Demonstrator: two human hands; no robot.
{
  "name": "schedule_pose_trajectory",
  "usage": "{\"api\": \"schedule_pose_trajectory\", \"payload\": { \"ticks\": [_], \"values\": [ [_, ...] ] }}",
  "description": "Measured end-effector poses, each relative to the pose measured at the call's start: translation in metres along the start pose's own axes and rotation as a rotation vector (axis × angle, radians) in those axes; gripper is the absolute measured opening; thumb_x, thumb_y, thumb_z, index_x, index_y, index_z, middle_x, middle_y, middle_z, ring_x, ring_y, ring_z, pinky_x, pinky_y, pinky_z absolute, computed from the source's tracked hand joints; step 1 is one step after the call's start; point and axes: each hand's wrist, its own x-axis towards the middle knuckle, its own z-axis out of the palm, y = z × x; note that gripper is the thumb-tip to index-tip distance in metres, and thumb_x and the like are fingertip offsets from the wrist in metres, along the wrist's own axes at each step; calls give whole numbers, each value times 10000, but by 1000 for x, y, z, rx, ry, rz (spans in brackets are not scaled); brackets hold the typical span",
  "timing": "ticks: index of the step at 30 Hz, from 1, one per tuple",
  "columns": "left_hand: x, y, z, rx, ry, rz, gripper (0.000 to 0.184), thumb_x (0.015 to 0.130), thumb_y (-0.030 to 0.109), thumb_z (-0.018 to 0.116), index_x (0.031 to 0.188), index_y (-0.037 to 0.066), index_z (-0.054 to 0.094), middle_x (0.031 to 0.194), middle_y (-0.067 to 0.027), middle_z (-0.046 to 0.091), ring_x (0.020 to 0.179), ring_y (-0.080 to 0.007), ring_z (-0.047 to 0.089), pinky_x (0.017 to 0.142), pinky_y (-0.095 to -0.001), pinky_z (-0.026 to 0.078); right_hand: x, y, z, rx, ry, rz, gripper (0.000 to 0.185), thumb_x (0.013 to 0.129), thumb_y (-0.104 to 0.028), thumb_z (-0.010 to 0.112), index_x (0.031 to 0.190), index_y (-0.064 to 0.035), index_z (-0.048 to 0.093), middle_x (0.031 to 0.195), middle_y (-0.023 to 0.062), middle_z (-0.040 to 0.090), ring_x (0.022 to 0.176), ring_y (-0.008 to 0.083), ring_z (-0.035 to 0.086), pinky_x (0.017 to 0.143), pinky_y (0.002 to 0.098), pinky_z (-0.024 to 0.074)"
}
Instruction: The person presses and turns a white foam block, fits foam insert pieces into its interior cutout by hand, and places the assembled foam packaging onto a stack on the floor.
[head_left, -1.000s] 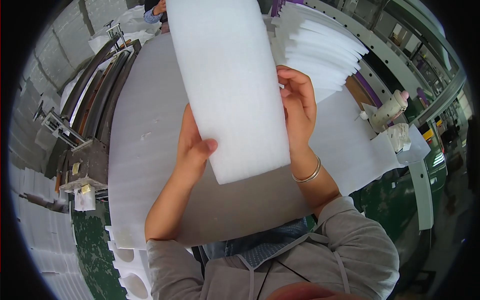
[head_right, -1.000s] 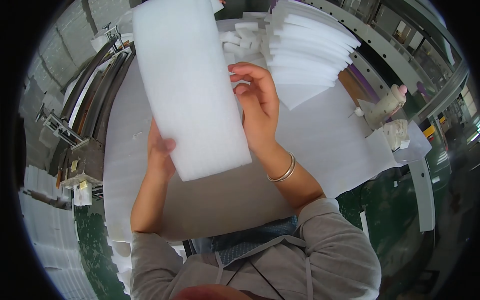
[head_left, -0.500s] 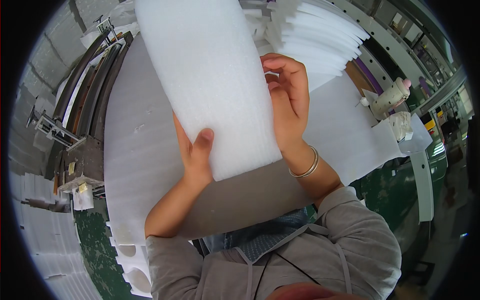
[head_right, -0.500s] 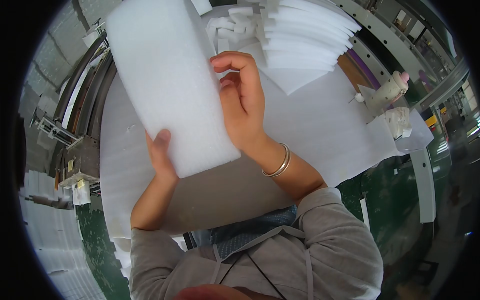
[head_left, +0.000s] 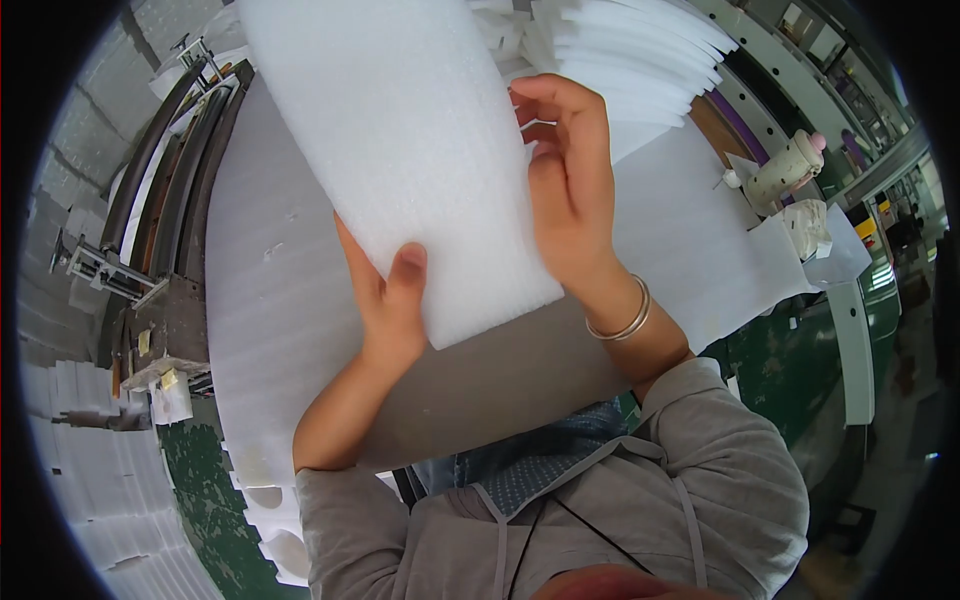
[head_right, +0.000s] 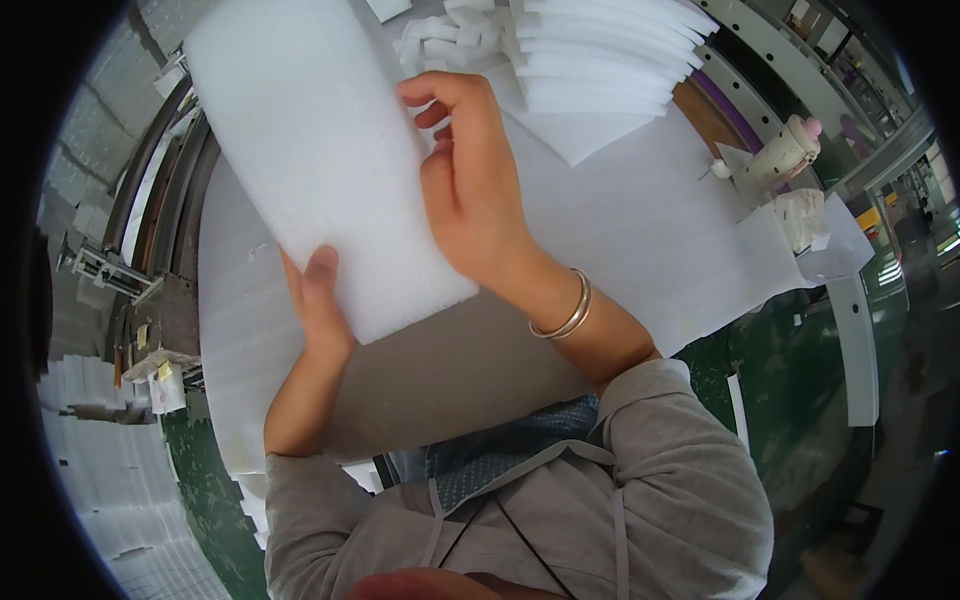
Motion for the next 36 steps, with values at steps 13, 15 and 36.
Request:
{"api": "schedule_pose_trajectory", "payload": {
  "ticks": [13,15,36],
  "values": [
    [19,23,-7,-16,-116,-23,848,686,387,602,1337,19,201,1250,-191,353,1165,-262,372,975,-392,308,13,12,-15,230,70,-73,313,774,68,427,1072,-14,478,1078,79,470,932,157,456,812,272,384],
    [18,25,-7,-8,-110,-3,872,690,418,620,1338,21,192,1255,-199,343,1172,-266,368,975,-395,309,12,12,-15,208,65,-95,311,770,67,435,1066,-13,481,1063,81,468,913,158,454,810,275,384],
    [-7,16,-4,144,-27,93,767,816,261,607,1366,-12,146,1291,-157,320,1156,-234,353,981,-374,284,-3,-15,0,-212,104,-220,492,639,147,333,1100,31,455,1040,181,459,849,248,468,723,291,408]
  ]
}}
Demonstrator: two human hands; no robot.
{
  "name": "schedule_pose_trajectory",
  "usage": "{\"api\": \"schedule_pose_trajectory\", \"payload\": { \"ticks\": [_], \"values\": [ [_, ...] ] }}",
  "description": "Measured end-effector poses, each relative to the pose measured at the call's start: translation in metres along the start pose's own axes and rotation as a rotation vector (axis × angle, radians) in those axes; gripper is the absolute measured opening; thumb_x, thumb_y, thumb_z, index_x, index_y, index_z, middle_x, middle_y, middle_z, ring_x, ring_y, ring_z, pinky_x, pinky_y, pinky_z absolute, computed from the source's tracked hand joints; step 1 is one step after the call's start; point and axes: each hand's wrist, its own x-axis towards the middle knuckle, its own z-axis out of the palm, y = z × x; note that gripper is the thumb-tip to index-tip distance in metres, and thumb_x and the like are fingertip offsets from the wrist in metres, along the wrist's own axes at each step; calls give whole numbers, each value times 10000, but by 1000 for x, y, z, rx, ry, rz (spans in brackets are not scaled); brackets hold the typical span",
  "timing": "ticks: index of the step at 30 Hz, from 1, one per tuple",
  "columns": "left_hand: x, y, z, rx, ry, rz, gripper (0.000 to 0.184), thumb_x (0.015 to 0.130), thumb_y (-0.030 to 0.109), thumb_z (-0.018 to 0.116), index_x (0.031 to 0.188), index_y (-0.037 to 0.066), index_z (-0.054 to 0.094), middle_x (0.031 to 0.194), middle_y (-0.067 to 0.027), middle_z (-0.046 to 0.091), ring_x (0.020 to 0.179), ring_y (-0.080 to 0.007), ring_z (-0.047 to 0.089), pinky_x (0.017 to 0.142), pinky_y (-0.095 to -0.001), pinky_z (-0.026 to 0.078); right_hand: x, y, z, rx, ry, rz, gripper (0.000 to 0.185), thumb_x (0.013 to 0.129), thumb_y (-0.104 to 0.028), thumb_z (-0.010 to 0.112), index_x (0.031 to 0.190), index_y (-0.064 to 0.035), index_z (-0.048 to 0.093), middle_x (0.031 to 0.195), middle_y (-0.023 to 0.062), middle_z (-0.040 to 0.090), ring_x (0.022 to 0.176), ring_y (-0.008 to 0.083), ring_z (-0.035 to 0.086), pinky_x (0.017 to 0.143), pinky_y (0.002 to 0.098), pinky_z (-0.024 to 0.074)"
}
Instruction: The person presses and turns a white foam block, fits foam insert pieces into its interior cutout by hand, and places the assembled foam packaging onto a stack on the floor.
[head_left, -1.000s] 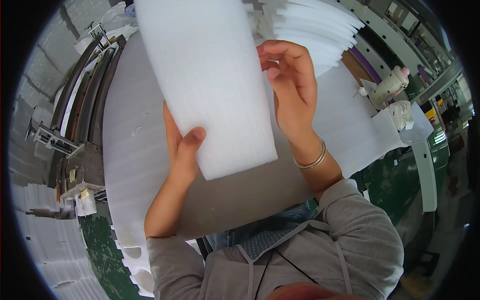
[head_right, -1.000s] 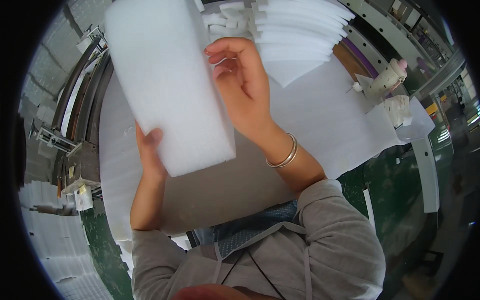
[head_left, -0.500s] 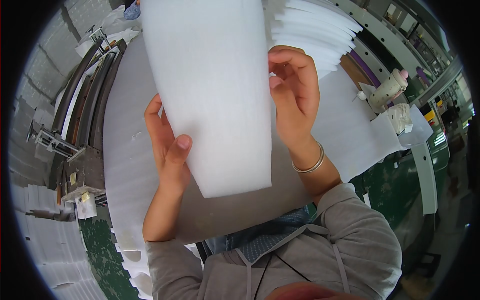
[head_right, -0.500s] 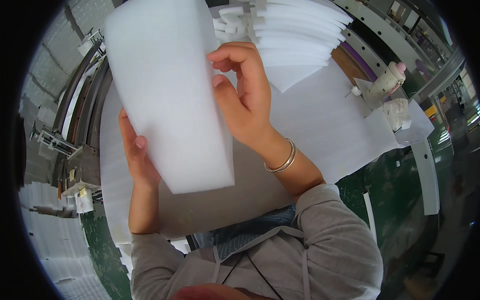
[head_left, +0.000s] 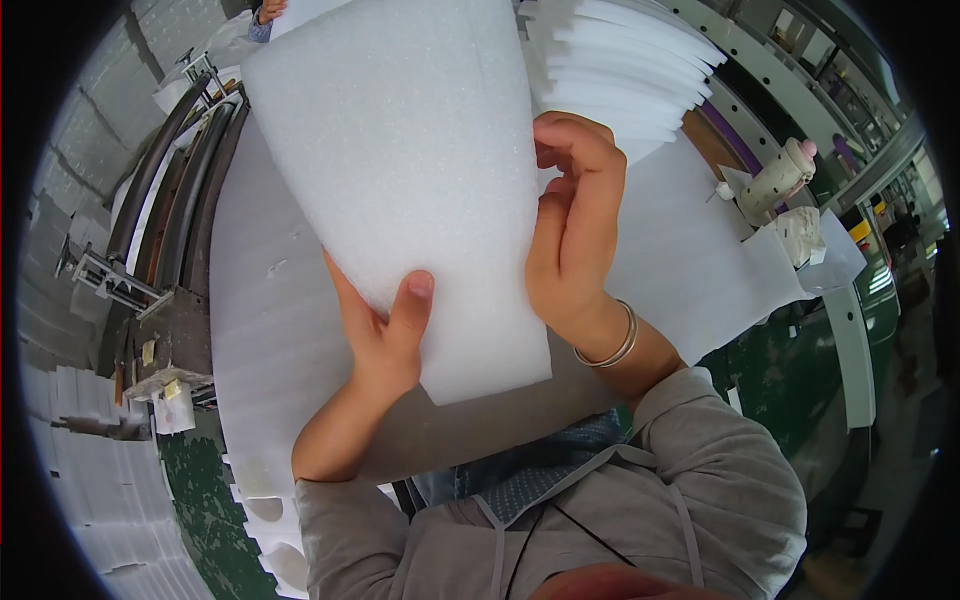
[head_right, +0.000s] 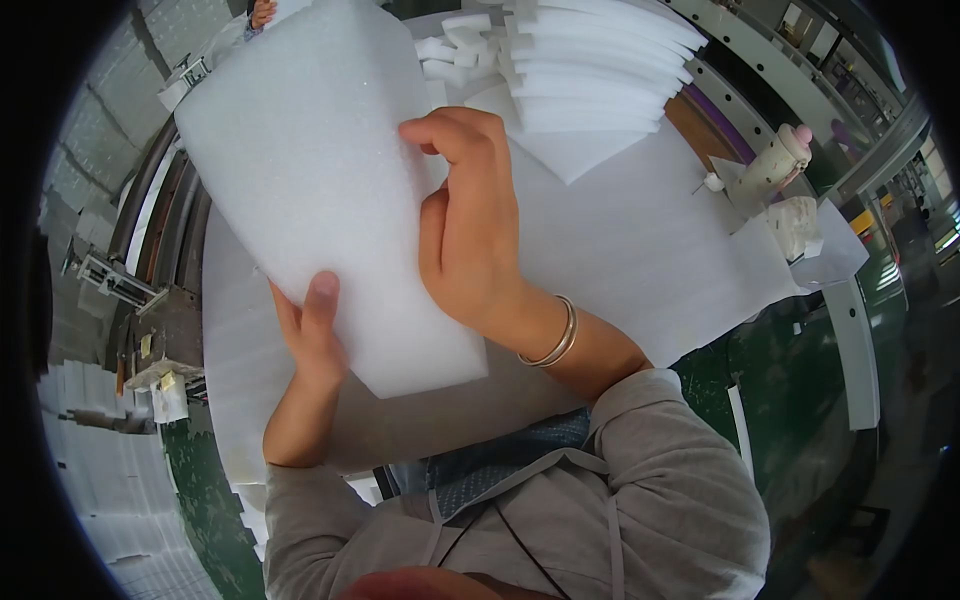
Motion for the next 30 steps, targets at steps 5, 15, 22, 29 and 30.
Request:
{"api": "schedule_pose_trajectory", "payload": {
  "ticks": [5,15,22,29,30],
  "values": [
    [-4,6,-2,-29,-20,-37,732,836,248,584,1363,-14,149,1293,-154,314,1155,-230,349,987,-375,274,1,0,0,66,-3,16,500,633,142,333,1103,26,458,1031,177,455,839,246,463,719,295,403],
    [14,12,-9,-29,-83,210,889,766,296,620,1366,26,21,1303,-208,237,1193,-282,305,989,-439,267,12,10,-14,147,-16,7,440,692,70,409,1125,15,471,1099,162,459,915,232,452,799,319,376],
    [15,12,-7,102,-125,767,887,688,275,615,1389,90,104,1390,-287,99,1289,-427,199,1033,-512,210,17,-9,-27,245,26,-236,405,795,-115,476,1159,64,473,1223,248,422,1160,340,410,966,415,340],
    [19,49,-19,356,-234,1276,429,706,297,602,1125,274,510,1397,-99,229,1290,-393,233,1028,-622,159,26,-26,-47,79,-173,-638,300,827,-210,469,1092,-116,573,1192,208,520,1098,351,488,945,463,359],
    [20,54,-21,439,-266,1351,337,717,293,595,1053,297,575,1391,-48,276,1283,-366,260,1021,-639,158,26,-28,-49,30,-249,-711,285,828,-207,471,1076,-119,582,1184,184,540,1087,339,502,939,461,366]
  ]
}}
